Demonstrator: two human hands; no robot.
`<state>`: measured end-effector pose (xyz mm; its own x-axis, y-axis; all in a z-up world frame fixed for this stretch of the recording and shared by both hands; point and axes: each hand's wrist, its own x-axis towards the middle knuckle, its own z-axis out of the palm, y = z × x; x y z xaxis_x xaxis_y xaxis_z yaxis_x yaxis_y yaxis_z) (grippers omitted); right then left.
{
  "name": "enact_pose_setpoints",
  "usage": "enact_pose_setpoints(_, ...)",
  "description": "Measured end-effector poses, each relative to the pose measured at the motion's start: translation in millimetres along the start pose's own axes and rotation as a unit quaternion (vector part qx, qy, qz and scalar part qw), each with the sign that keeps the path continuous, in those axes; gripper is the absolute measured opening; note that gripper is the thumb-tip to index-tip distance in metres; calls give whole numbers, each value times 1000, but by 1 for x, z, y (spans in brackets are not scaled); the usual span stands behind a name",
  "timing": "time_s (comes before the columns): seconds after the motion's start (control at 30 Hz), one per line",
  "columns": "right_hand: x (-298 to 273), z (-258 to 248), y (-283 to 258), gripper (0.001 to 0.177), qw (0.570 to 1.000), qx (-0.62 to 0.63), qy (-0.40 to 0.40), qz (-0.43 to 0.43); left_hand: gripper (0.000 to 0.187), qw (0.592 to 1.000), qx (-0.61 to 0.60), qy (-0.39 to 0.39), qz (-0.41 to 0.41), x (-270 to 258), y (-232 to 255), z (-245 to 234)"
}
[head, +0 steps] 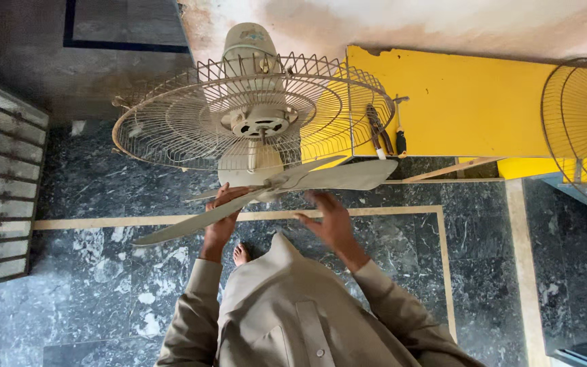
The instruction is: The person assembles a standing fan by attaching the blades to the motor housing and securing them with a nut. They then place the front wire cage over the blades and tighten the cage nut to complete the assembly.
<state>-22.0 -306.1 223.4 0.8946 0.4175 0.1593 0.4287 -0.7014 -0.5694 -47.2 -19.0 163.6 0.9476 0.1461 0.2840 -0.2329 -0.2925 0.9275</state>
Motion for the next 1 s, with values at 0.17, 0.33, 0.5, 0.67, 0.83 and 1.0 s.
enact_pose_setpoints(0.17, 18, 25, 28, 92, 996, 84, 34, -10, 17, 998, -62, -5, -28, 7, -1, -5)
enact_pose_setpoints(0.33, 46, 47, 24, 89, 994, -8, 84, -64, 19, 985, -141, 10, -95, 9, -13, -3)
enact_pose_setpoints(0.5, 52, 44, 8, 88, 991, -13, 101, -92, 18, 981, -166, 20, -103, 2, -23, -4)
enact_pose_setpoints(0.67, 64, 44, 3, 85, 988, -14, 118, -96, 17, 979, -175, 2, -107, 8, -28, 0)
enact_pose_setpoints(0.83, 65, 48, 10, 67, 988, 44, 127, -71, 17, 978, -184, -12, -99, 21, -25, 3)
enact_pose_setpoints(1.0, 65, 76, 24, 69, 987, 36, 156, -34, 22, 982, -160, 28, -93, 34, -32, 8)
